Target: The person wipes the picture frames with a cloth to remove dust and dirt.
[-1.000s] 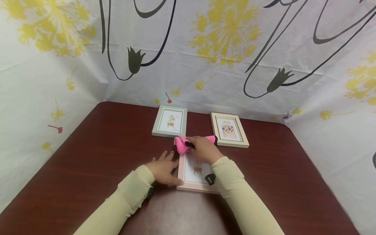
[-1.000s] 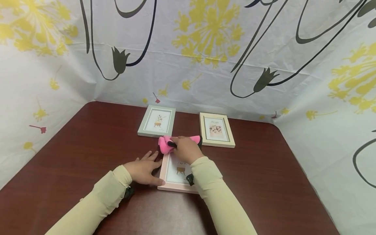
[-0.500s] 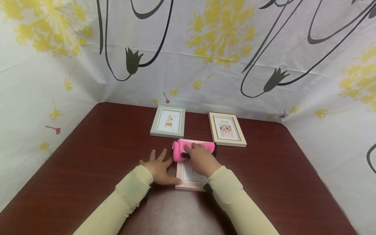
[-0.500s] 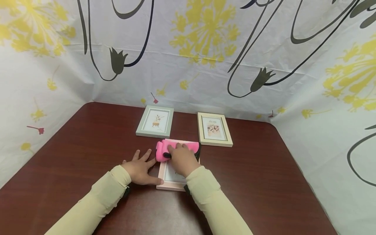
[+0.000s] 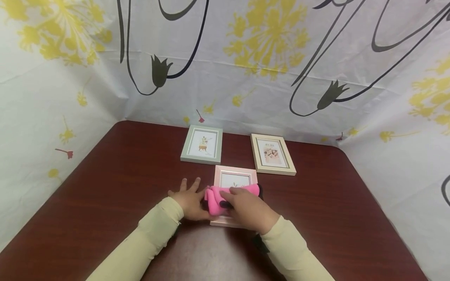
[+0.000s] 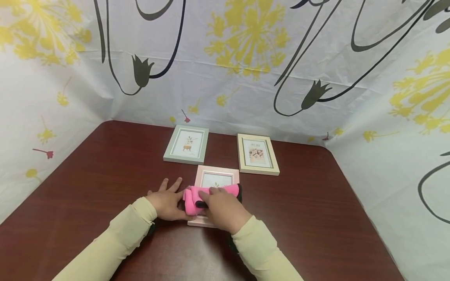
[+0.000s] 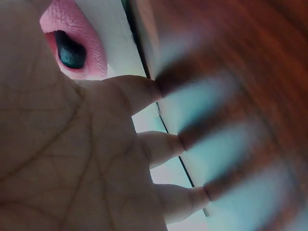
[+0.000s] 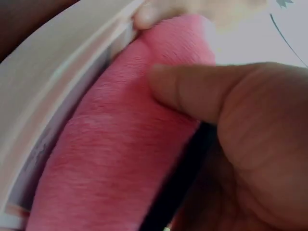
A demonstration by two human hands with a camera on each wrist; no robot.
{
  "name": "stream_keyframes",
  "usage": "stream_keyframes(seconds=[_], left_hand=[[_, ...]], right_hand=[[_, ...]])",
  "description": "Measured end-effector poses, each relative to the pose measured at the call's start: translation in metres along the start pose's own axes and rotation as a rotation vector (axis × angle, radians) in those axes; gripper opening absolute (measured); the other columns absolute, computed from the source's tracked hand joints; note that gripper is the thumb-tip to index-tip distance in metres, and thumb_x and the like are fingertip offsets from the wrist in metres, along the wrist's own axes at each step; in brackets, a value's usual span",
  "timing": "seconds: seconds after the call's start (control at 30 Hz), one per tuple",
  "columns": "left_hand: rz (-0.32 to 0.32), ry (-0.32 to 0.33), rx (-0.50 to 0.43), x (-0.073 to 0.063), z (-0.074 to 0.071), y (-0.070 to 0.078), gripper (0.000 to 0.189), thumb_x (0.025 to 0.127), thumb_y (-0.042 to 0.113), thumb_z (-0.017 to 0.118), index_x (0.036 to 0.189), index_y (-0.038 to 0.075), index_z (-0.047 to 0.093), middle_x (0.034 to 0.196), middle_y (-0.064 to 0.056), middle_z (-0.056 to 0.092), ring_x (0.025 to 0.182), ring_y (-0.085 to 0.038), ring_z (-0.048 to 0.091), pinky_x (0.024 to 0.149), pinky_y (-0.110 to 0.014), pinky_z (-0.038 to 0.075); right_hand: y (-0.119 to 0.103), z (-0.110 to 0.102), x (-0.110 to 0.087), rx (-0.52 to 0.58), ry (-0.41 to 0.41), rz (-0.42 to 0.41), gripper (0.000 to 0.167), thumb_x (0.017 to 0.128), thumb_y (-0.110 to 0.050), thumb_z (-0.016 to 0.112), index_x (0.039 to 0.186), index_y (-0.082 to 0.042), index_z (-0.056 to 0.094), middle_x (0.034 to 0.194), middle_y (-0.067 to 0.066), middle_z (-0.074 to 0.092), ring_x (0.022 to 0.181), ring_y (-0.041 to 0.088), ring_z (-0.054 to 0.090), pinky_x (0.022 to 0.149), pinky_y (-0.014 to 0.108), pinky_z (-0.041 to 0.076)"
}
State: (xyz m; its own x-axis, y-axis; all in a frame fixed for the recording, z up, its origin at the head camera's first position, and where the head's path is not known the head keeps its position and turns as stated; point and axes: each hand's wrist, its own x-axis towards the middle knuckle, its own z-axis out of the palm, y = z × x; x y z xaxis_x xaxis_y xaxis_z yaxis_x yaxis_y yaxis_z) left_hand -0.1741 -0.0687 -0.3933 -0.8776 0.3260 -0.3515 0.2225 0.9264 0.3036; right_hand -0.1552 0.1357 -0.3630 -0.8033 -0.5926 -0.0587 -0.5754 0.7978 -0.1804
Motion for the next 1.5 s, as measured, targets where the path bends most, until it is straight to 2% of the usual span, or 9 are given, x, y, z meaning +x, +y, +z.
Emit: stream_keyframes(seconds=[0.2,0.33,0.47,0.63,0.83,1.1,1.3,1.43,1.5], left_hand=[[-0.005,-0.013,-0.012,-0.001,-0.002,-0.001,0.099,0.076,0.079,0.06,0.154,0.022,0.04,0.164,-0.016,0.015,0.144,-0.055,0.006,0.092,-0.085,0.02],[-0.004,-0.013,0.001,0.0,-0.001,-0.002,0.099,0.076,0.08,0.059,0.155,0.024,0.038,0.164,-0.016,0.016,0.144,-0.055,0.008,0.091,-0.085,0.022],[-0.004,-0.012,0.002,0.0,-0.001,0.0,0.099,0.075,0.08,0.06,0.155,0.025,0.037,0.164,-0.015,0.017,0.144,-0.055,0.008,0.091,-0.085,0.023],[-0.007,-0.011,0.006,0.001,-0.003,0.002,0.099,0.075,0.08,0.059,0.155,0.026,0.037,0.164,-0.015,0.016,0.144,-0.055,0.007,0.091,-0.085,0.023],[-0.006,-0.008,0.011,0.001,-0.004,0.002,0.1,0.075,0.08,0.06,0.153,0.022,0.041,0.164,-0.015,0.015,0.144,-0.055,0.006,0.091,-0.085,0.022],[-0.009,-0.017,0.007,0.0,0.0,0.002,0.099,0.076,0.077,0.062,0.155,0.022,0.038,0.164,-0.015,0.016,0.145,-0.055,0.006,0.092,-0.084,0.023],[-0.007,-0.023,-0.012,0.0,-0.003,0.0,0.099,0.075,0.079,0.06,0.153,0.021,0.041,0.164,-0.015,0.015,0.145,-0.054,0.005,0.092,-0.085,0.02],[-0.003,-0.026,-0.024,-0.001,-0.003,0.0,0.1,0.075,0.08,0.059,0.154,0.023,0.039,0.164,-0.015,0.015,0.145,-0.054,0.005,0.092,-0.085,0.02],[-0.005,-0.03,-0.028,-0.002,-0.003,0.0,0.1,0.075,0.08,0.059,0.155,0.024,0.038,0.164,-0.015,0.015,0.145,-0.054,0.005,0.092,-0.085,0.02]], right_hand=[[0.017,-0.007,0.034,-0.018,-0.036,0.125,0.055,0.089,-0.011,0.071,0.142,-0.021,0.058,0.137,0.016,0.058,0.119,0.032,0.06,0.099,0.047,0.048],[0.031,-0.013,0.062,-0.066,-0.024,0.188,0.055,0.09,-0.012,0.071,0.143,-0.02,0.057,0.139,0.016,0.056,0.12,0.036,0.058,0.1,0.049,0.047],[0.04,-0.012,0.076,-0.058,-0.022,0.203,0.049,0.096,-0.013,0.064,0.144,-0.017,0.055,0.141,0.014,0.055,0.126,0.035,0.055,0.103,0.048,0.044],[0.038,-0.01,0.068,0.01,-0.056,0.187,0.055,0.094,-0.009,0.067,0.146,-0.017,0.052,0.142,0.013,0.055,0.127,0.03,0.054,0.107,0.043,0.04],[0.021,-0.006,0.036,0.058,-0.057,0.105,0.058,0.088,-0.004,0.07,0.143,-0.015,0.055,0.131,0.014,0.063,0.105,0.027,0.065,0.096,0.041,0.05],[-0.001,0.004,0.001,-0.068,0.021,-0.035,0.049,0.091,-0.013,0.07,0.138,-0.005,0.059,0.127,0.023,0.062,0.115,0.038,0.061,0.097,0.047,0.049],[0.006,0.007,0.02,-0.119,0.025,0.048,0.052,0.093,-0.008,0.064,0.144,-0.009,0.053,0.133,0.02,0.059,0.122,0.039,0.057,0.1,0.051,0.046],[0.022,0.005,0.046,-0.114,0.003,0.171,0.074,0.081,-0.008,0.078,0.149,-0.012,0.048,0.14,0.02,0.054,0.126,0.042,0.052,0.1,0.052,0.046],[0.029,0.004,0.057,-0.102,0.01,0.206,0.074,0.081,-0.009,0.079,0.148,-0.011,0.048,0.139,0.02,0.055,0.124,0.044,0.053,0.101,0.052,0.045]])
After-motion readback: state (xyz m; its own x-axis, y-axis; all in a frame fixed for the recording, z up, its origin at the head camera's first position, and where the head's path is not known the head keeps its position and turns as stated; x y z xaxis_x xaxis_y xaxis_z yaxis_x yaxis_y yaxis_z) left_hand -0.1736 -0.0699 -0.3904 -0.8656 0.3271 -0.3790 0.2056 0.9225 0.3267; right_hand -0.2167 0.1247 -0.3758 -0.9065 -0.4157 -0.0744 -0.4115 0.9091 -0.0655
